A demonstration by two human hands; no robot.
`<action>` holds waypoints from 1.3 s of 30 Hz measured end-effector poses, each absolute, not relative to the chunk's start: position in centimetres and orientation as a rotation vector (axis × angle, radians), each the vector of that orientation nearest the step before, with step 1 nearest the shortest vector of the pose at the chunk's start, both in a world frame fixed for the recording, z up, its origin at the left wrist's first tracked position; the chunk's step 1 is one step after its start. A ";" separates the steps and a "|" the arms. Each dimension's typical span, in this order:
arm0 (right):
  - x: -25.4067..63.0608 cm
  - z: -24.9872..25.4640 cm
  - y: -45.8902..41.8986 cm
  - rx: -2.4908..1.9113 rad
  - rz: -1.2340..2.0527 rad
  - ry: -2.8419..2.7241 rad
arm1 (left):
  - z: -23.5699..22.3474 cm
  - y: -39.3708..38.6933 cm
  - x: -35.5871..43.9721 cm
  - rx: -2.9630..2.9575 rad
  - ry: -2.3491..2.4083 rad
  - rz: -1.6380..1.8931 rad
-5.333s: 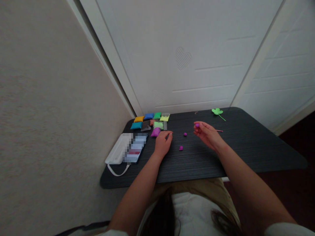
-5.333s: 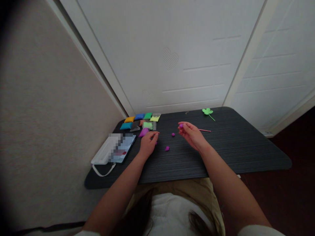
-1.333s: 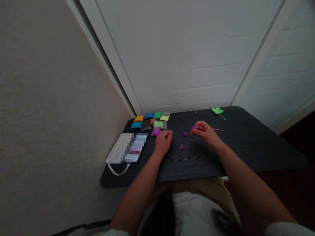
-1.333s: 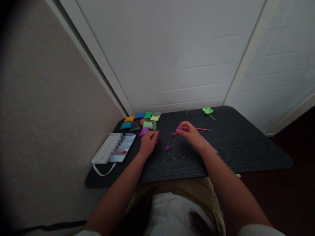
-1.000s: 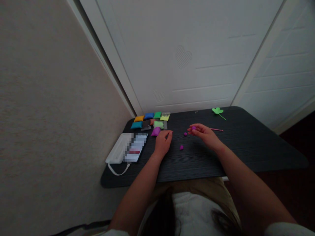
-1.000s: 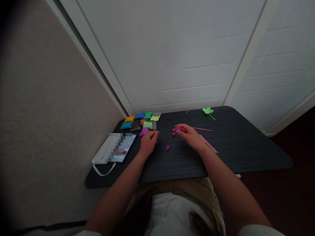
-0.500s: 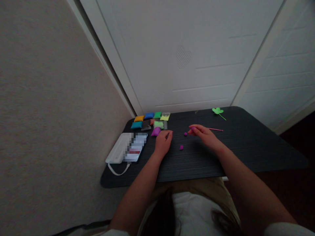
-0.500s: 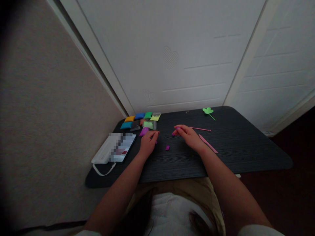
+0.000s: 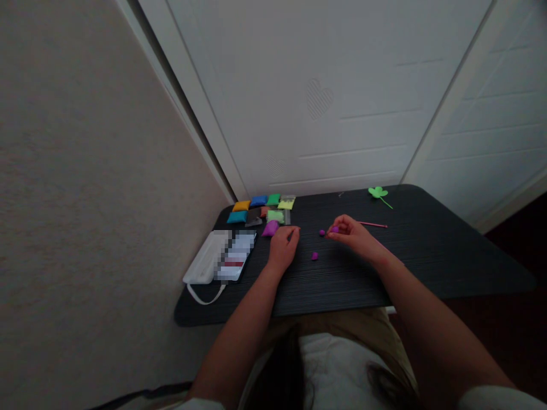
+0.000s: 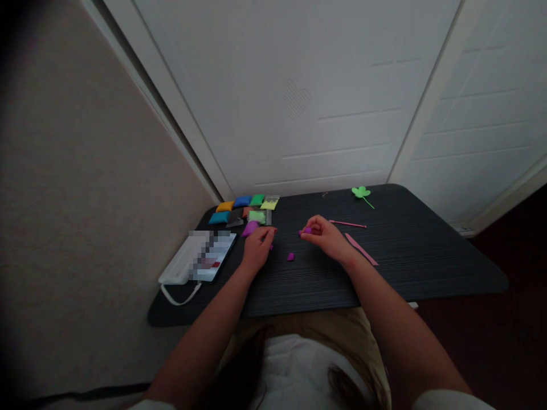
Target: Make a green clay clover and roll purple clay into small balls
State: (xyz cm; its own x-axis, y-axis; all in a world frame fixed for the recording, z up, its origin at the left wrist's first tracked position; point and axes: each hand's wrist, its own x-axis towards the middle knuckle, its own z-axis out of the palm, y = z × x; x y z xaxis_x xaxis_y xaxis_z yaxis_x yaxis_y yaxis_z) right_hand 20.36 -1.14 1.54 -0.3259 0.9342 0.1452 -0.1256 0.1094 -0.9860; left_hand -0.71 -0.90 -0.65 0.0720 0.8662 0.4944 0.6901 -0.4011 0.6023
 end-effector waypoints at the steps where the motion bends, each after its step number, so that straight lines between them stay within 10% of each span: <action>1: 20.4 1.6 -1.1 -0.864 1.385 -1.426 | -0.6 -0.9 -0.7 2.137 1.585 1.232; 39: 20.6 1.5 -0.6 -0.873 1.250 -1.314 | -0.7 -0.9 -0.8 2.134 1.582 1.231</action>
State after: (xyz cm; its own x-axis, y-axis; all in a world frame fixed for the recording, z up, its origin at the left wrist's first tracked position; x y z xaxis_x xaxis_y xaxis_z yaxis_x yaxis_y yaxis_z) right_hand 20.56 -0.59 1.50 -0.1591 0.9657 0.2053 -0.1571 0.1805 -0.9709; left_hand -0.76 -0.88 -0.73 0.0728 0.8678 0.4915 0.6896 -0.3999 0.6038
